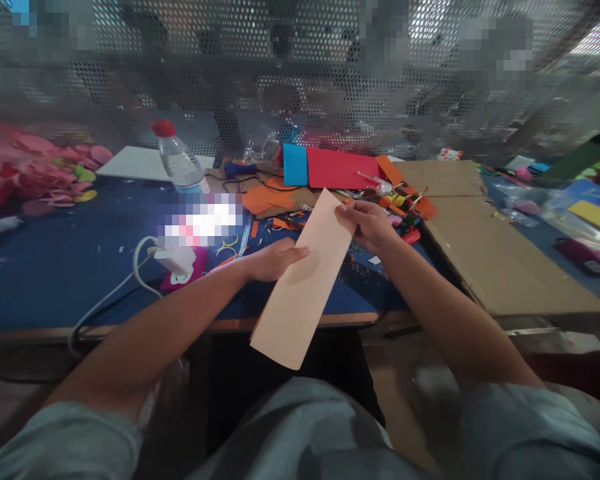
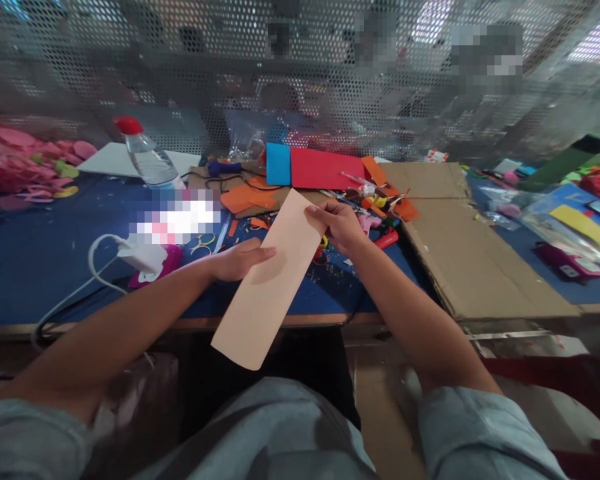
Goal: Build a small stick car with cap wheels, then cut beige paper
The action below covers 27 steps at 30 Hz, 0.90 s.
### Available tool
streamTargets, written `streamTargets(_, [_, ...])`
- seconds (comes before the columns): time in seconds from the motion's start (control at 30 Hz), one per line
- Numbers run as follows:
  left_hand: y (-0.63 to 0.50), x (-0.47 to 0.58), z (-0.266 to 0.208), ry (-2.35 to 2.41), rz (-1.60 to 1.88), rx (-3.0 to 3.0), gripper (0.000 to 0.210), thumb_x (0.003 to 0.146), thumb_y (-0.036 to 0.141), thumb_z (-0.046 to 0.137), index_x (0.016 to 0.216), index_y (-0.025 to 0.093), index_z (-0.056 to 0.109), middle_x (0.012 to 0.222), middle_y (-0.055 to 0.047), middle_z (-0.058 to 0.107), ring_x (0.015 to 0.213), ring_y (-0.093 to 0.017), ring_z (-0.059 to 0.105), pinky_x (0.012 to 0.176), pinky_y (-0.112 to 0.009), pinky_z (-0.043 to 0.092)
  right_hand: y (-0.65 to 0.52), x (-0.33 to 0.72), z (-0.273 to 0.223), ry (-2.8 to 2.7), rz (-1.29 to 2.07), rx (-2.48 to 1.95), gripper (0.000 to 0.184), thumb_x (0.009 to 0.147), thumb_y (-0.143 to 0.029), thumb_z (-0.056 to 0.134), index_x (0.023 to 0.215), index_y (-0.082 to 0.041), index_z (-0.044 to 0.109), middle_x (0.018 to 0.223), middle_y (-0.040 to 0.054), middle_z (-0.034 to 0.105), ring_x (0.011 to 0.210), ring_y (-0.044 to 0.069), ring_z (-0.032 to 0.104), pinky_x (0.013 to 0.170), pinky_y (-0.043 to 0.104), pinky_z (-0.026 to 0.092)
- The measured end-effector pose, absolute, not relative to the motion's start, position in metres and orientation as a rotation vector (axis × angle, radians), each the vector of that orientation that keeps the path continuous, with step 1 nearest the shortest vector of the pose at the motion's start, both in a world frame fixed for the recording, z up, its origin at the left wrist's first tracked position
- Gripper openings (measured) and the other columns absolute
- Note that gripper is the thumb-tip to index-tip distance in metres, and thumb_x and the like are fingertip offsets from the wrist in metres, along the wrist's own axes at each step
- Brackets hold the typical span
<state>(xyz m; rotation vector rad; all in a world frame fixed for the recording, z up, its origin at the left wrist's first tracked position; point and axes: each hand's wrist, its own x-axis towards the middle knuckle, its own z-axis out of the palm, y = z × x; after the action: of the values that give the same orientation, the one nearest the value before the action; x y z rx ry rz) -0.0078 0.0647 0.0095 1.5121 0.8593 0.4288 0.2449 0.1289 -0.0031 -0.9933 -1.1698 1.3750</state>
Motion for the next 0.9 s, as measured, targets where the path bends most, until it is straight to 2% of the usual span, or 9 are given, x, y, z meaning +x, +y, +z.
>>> streamTargets(0.23, [0.066,-0.007,0.007,0.891,0.465,1.459,0.049,0.102,0.053,0.059,0.083,0.011,0.073,0.081,-0.012,0.075,0.069,-0.018,0.069,0.061,-0.028,0.052,0.134,0.247,-0.010,-1.186,1.370,-0.994,0.057,0.054,-0.062,0.100,0.071,-0.023,0.062,0.067,-0.0010,0.066,0.057,0.014,0.058,0.052,0.028,0.048])
streamTargets(0.37, [0.066,-0.007,0.008,0.888,0.479,1.426,0.047,0.102,0.052,0.059,0.088,0.010,0.074,0.085,-0.013,0.076,0.072,-0.019,0.071,0.065,-0.029,0.055,0.134,0.246,-0.012,-1.190,1.392,-0.972,0.060,0.053,-0.065,0.101,0.070,-0.023,0.061,0.065,-0.0021,0.065,0.053,0.012,0.056,0.049,0.027,0.046])
streamTargets(0.53, [0.067,-0.008,0.007,0.893,0.476,1.447,0.051,0.100,0.056,0.061,0.084,0.010,0.073,0.081,-0.012,0.075,0.069,-0.019,0.069,0.062,-0.028,0.053,0.136,0.246,-0.012,-1.203,1.371,-0.997,0.064,0.050,-0.069,0.100,0.068,-0.024,0.059,0.065,-0.0020,0.065,0.054,0.012,0.054,0.048,0.028,0.044])
streamTargets(0.73, [0.067,-0.007,0.006,0.889,0.479,1.431,0.050,0.099,0.058,0.062,0.088,0.010,0.073,0.086,-0.013,0.077,0.074,-0.021,0.072,0.065,-0.030,0.056,0.140,0.248,-0.016,-1.217,1.353,-1.017,0.067,0.049,-0.072,0.099,0.066,-0.024,0.056,0.063,-0.0021,0.064,0.052,0.012,0.054,0.047,0.029,0.046])
streamTargets(0.9, [0.066,-0.008,0.009,0.910,0.482,1.483,0.052,0.099,0.060,0.060,0.088,0.011,0.073,0.085,-0.013,0.076,0.073,-0.021,0.072,0.065,-0.031,0.056,0.144,0.251,-0.018,-1.176,1.345,-1.024,0.064,0.047,-0.070,0.101,0.064,-0.022,0.062,0.056,-0.0031,0.061,0.047,0.009,0.049,0.044,0.025,0.041])
